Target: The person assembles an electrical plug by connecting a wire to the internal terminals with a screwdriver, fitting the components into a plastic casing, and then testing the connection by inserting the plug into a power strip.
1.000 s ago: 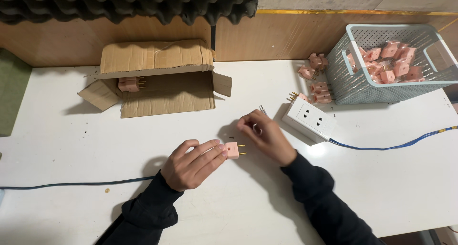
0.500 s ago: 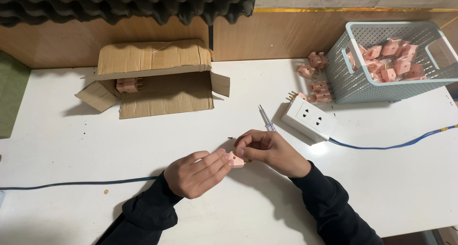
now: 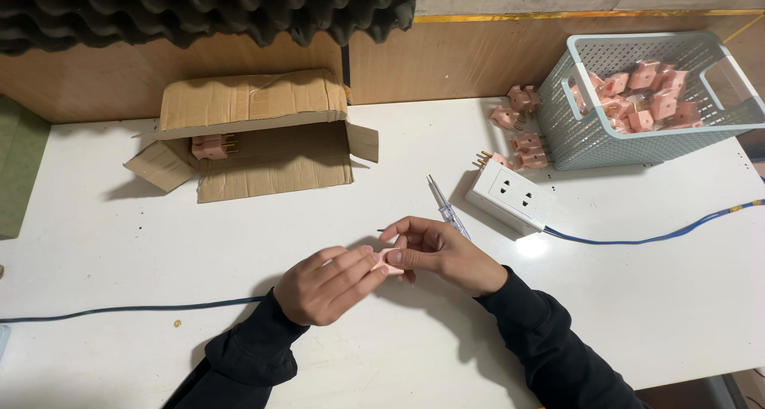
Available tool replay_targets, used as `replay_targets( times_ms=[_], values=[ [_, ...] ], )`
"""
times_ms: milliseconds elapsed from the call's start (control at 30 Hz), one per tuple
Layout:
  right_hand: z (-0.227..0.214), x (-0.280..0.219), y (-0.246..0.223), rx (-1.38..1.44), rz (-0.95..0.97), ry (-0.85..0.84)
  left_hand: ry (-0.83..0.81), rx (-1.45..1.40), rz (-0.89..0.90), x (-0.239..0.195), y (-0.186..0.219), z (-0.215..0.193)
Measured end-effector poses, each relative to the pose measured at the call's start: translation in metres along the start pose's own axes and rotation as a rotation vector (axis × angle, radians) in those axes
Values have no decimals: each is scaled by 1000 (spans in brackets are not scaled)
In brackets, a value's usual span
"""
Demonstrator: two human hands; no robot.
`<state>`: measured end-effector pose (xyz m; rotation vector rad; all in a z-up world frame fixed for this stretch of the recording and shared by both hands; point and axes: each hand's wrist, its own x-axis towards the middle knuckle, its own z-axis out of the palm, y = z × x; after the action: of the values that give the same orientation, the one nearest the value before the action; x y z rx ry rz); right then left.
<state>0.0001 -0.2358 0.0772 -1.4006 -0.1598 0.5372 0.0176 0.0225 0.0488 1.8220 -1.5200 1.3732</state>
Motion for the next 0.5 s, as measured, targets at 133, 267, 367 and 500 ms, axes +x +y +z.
replay_targets(
  times_ms=[133,267,367,500],
  values=[
    [-3,3,10,-9,-56,21,5,0,-101,8,2,3],
    [0,6,20,13,-91,90,-2,11,-157,5,3,5],
    [5,8,18,36,-112,115,-9,25,-162,7,0,3],
    [5,6,13,32,-160,95,48,63,-161,16,-5,-2]
  ],
)
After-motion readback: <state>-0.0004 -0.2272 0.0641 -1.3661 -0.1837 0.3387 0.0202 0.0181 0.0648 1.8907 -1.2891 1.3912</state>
